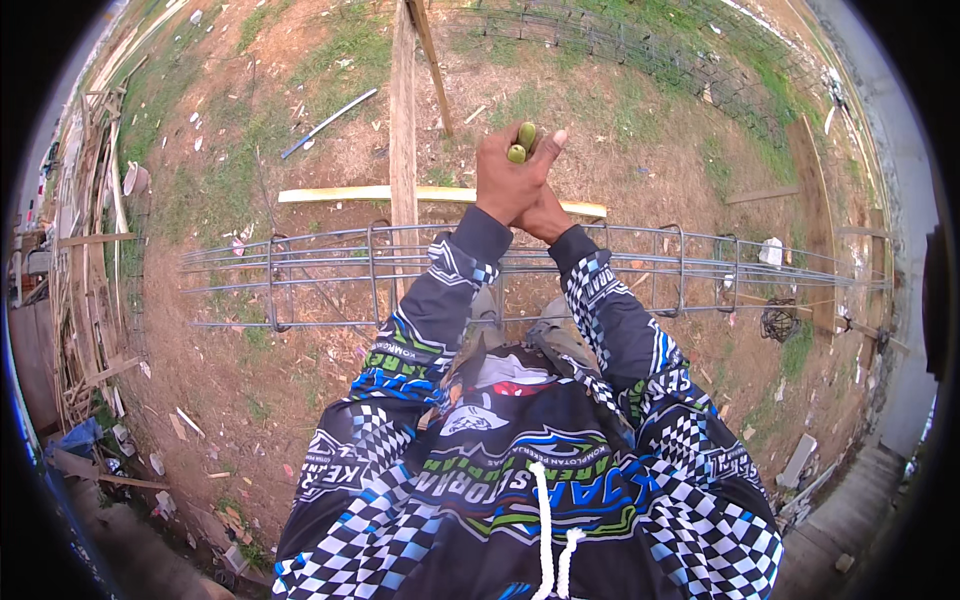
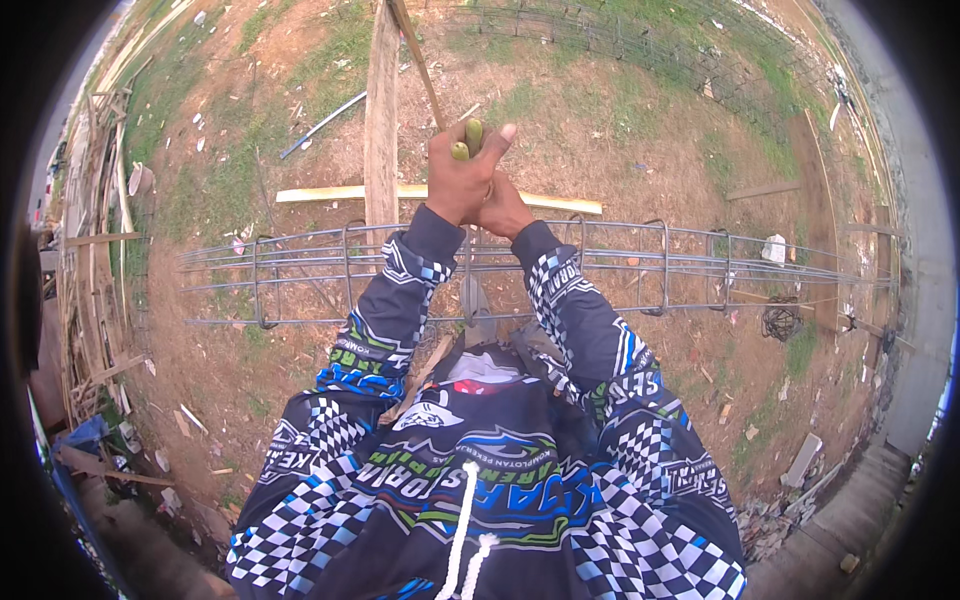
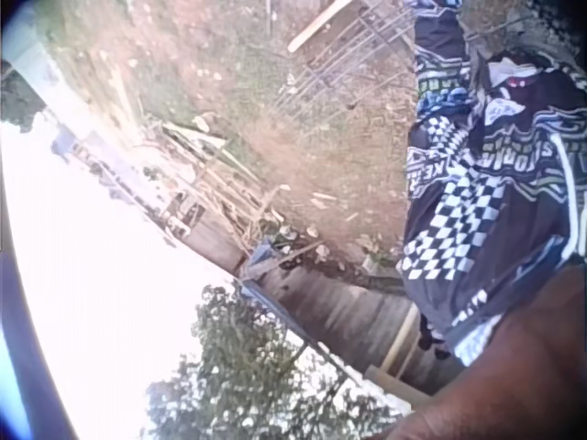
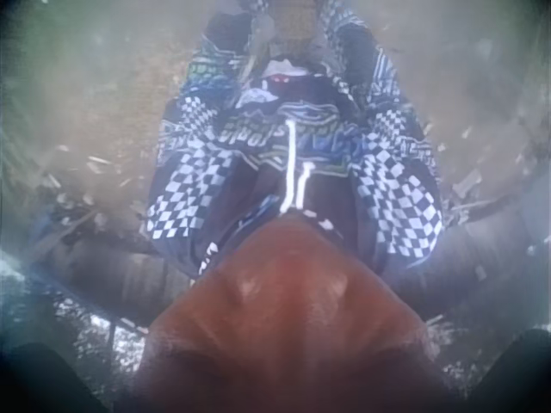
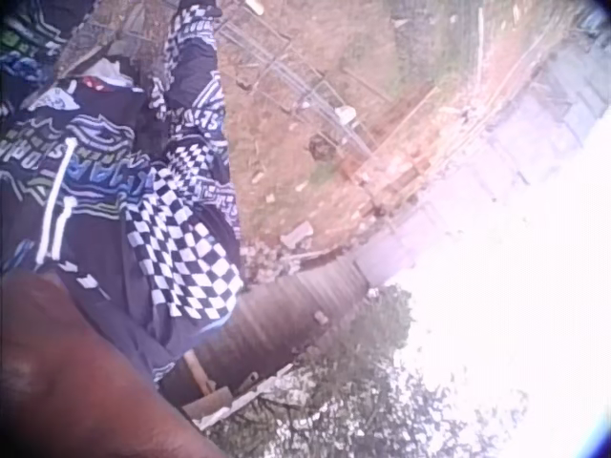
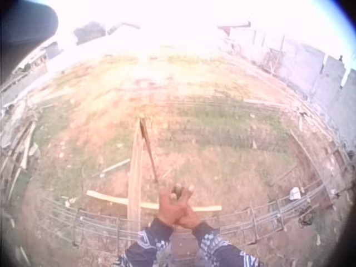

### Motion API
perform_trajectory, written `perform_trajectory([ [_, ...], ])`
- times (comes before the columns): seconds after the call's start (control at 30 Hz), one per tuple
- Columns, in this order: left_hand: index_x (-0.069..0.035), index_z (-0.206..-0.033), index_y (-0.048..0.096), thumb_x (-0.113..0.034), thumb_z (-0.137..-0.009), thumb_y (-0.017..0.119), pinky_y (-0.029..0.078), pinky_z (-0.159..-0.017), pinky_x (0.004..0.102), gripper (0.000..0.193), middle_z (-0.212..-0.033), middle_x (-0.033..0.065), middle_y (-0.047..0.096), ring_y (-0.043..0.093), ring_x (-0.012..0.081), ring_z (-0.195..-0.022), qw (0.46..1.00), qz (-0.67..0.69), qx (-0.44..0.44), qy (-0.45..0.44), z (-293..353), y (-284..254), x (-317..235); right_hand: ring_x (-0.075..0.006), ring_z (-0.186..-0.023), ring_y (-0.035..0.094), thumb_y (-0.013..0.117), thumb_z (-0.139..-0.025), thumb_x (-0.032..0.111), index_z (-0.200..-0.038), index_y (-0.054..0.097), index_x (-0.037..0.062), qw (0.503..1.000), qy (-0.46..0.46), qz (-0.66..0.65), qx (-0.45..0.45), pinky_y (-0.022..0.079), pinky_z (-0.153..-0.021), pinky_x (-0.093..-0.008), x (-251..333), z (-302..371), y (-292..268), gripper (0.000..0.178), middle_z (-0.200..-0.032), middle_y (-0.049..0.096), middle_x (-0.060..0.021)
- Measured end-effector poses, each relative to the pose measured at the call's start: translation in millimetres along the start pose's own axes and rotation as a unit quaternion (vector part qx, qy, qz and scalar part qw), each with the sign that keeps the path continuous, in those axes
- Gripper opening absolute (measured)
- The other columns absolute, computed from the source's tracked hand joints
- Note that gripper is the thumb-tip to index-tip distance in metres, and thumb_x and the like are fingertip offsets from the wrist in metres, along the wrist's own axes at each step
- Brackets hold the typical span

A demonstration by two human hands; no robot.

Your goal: The person assembles a rebar cage by tying intersecting steel bars with wire using pliers. They repeatedly bend and twist wire ties to secure the grid, then lift and reposition the assembled cage on wooden supports.

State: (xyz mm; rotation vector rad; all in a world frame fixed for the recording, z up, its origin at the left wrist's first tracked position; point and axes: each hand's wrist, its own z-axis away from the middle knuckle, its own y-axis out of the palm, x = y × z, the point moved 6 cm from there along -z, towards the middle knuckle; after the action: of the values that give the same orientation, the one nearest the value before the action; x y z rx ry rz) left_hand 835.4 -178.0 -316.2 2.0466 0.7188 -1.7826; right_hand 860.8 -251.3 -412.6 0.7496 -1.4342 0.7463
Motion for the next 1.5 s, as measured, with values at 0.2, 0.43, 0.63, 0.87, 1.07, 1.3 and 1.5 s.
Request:
perform_trajectory([
  [0.2,-0.001,-0.089,0.062,-0.024,-0.080,0.081,0.051,-0.059,0.0290,0.031,-0.075,0.0038,0.061,0.059,0.0143,-0.066,0.890,0.319,0.262,-0.193,-45,-16,41,-0.0156,-0.080,0.064,0.081,-0.077,0.015,-0.093,0.066,0.0050,0.969,0.156,-0.136,0.138,0.047,-0.073,-0.0367,-1,-48,13,0.025,-0.081,0.067,-0.0053],
  [0.43,0.008,-0.116,0.058,-0.046,-0.065,0.089,0.057,-0.071,0.0323,0.080,-0.095,0.0124,0.067,0.067,0.0202,-0.085,0.943,-0.182,-0.272,0.061,7,-14,-5,-0.0180,-0.086,0.066,0.080,-0.077,0.016,-0.106,0.059,0.0013,0.979,0.079,-0.028,-0.186,0.051,-0.074,-0.0298,3,-28,23,0.039,-0.092,0.066,-0.0055],
  [0.63,-0.003,-0.077,0.062,-0.029,-0.079,0.083,0.047,-0.049,0.0273,0.034,-0.062,0.0031,0.058,0.057,0.0129,-0.053,0.959,0.217,0.007,-0.182,-25,-29,28,-0.0163,-0.090,0.066,0.087,-0.069,0.013,-0.118,0.053,0.0021,0.987,0.010,0.043,-0.151,0.051,-0.079,-0.0307,4,-17,26,0.060,-0.102,0.066,-0.0073],
  [0.87,0.003,-0.110,0.057,-0.026,-0.076,0.085,0.054,-0.072,0.0345,0.052,-0.088,0.0110,0.065,0.064,0.0195,-0.080,0.985,0.164,0.018,-0.044,-38,-30,15,-0.0238,-0.070,0.067,0.079,-0.073,0.025,-0.081,0.064,-0.0002,0.949,0.133,0.060,-0.281,0.049,-0.062,-0.0370,8,-22,18,0.030,-0.069,0.064,-0.0130],
  [1.07,0.002,-0.092,0.060,-0.018,-0.076,0.084,0.054,-0.064,0.0331,0.036,-0.072,0.0090,0.063,0.064,0.0176,-0.066,0.959,0.158,-0.112,-0.207,-20,-27,36,-0.0196,-0.083,0.067,0.079,-0.077,0.027,-0.116,0.058,-0.0011,0.949,0.027,0.114,-0.293,0.052,-0.078,-0.0323,32,10,29,0.053,-0.096,0.069,-0.0101],
  [1.3,-0.001,-0.100,0.059,-0.026,-0.085,0.077,0.051,-0.066,0.0305,0.034,-0.080,0.0072,0.063,0.062,0.0153,-0.073,0.998,0.022,-0.046,-0.045,-45,-27,52,-0.0451,-0.090,0.064,0.069,-0.080,0.029,-0.103,0.064,0.0021,0.921,0.148,0.139,-0.332,0.049,-0.076,-0.0510,-6,-17,30,0.036,-0.092,0.067,-0.0263],
  [1.5,-0.002,-0.089,0.055,-0.036,-0.089,0.072,0.045,-0.045,0.0236,0.037,-0.068,0.0050,0.057,0.056,0.0120,-0.054,0.949,0.230,0.013,-0.218,-16,-13,41,-0.0316,-0.107,0.062,0.073,-0.083,0.025,-0.139,0.036,-0.0062,0.972,0.053,0.116,-0.195,0.049,-0.089,-0.0410,23,18,25,0.073,-0.122,0.059,-0.0212],
])
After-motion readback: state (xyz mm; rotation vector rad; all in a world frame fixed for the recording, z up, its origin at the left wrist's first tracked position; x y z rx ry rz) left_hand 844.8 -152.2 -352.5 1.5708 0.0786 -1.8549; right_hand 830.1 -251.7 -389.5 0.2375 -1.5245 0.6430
